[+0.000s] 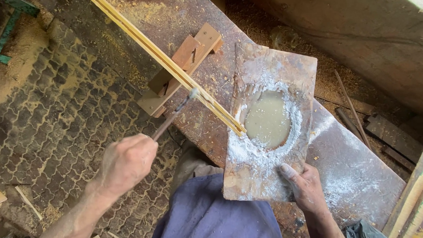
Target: Apply adhesive to a thin wooden strip using a brush and handle wooden boards in a woodworking shop.
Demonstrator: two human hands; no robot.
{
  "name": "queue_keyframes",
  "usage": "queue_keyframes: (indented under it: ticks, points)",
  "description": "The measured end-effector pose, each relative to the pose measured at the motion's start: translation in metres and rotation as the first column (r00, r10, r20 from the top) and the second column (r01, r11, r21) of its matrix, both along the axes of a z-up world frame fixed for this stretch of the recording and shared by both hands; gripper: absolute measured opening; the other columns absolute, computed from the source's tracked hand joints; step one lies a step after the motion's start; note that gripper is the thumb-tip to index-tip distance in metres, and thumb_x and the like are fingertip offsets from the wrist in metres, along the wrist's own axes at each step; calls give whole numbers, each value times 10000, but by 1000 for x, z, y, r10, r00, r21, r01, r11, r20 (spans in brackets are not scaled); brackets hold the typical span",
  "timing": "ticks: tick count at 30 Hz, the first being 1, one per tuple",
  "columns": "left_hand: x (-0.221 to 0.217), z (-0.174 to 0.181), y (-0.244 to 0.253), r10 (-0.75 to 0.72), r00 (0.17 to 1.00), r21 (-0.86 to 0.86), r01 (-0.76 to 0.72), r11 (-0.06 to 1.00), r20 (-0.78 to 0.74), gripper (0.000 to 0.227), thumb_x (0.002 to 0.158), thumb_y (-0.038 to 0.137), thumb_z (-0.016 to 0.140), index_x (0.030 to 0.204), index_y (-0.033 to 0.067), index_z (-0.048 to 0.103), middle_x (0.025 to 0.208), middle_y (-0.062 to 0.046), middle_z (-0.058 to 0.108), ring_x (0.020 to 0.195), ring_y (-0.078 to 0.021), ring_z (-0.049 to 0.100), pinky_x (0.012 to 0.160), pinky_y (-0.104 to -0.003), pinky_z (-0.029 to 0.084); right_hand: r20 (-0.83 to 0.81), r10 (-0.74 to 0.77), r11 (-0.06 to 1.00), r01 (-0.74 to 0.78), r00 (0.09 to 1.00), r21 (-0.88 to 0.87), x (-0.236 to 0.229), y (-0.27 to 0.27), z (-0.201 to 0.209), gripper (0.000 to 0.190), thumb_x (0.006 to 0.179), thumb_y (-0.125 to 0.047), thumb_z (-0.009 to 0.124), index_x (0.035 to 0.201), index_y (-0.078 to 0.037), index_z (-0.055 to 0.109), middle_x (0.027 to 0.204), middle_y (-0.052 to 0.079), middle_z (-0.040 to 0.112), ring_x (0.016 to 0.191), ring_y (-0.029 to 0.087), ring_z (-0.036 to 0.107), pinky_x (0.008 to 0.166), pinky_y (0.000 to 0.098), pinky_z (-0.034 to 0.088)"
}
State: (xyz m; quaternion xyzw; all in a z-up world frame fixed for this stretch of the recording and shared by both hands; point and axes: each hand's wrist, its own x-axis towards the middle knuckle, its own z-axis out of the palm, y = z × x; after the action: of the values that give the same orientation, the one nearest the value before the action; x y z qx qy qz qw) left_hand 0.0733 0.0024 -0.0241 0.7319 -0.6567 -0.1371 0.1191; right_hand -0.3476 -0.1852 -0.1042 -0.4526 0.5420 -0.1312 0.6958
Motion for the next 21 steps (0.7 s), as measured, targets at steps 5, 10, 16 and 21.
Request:
queue_keyframes:
  ticks: [5,10,16,21]
  points:
    - [33,5,-14,106,972,95,-128,987,208,290,1026,93,597,736,71,595,609,-46,591,453,-132,575,314,-263,451,-37,-13,1000,12,999,-14,-5,-1,-2,384,879,-298,734,1005,65,728,819,100,735,679,154,646,606,299,514]
    - [40,12,-27,163,979,-72,-155,985,121,235,979,100,614,747,67,603,624,-49,597,509,-135,579,381,-281,463,-50,-23,999,22,998,-32,-6,-3,-2,381,880,-293,739,1007,65,709,816,91,717,676,149,623,600,304,502]
    - [11,13,-24,35,946,31,-47,998,323,168,967,109,643,848,13,714,644,-74,623,467,-134,571,302,-261,432,-57,-36,999,34,998,-29,0,-4,8,370,869,-285,736,1012,54,697,818,80,712,677,143,624,601,303,508]
    - [-19,21,-17,-82,960,-2,85,996,268,151,930,127,650,830,27,703,640,-57,607,511,-127,573,392,-285,444,-56,-37,999,36,998,-30,-2,-2,2,375,869,-288,742,1004,60,706,816,88,715,669,150,620,590,308,497]
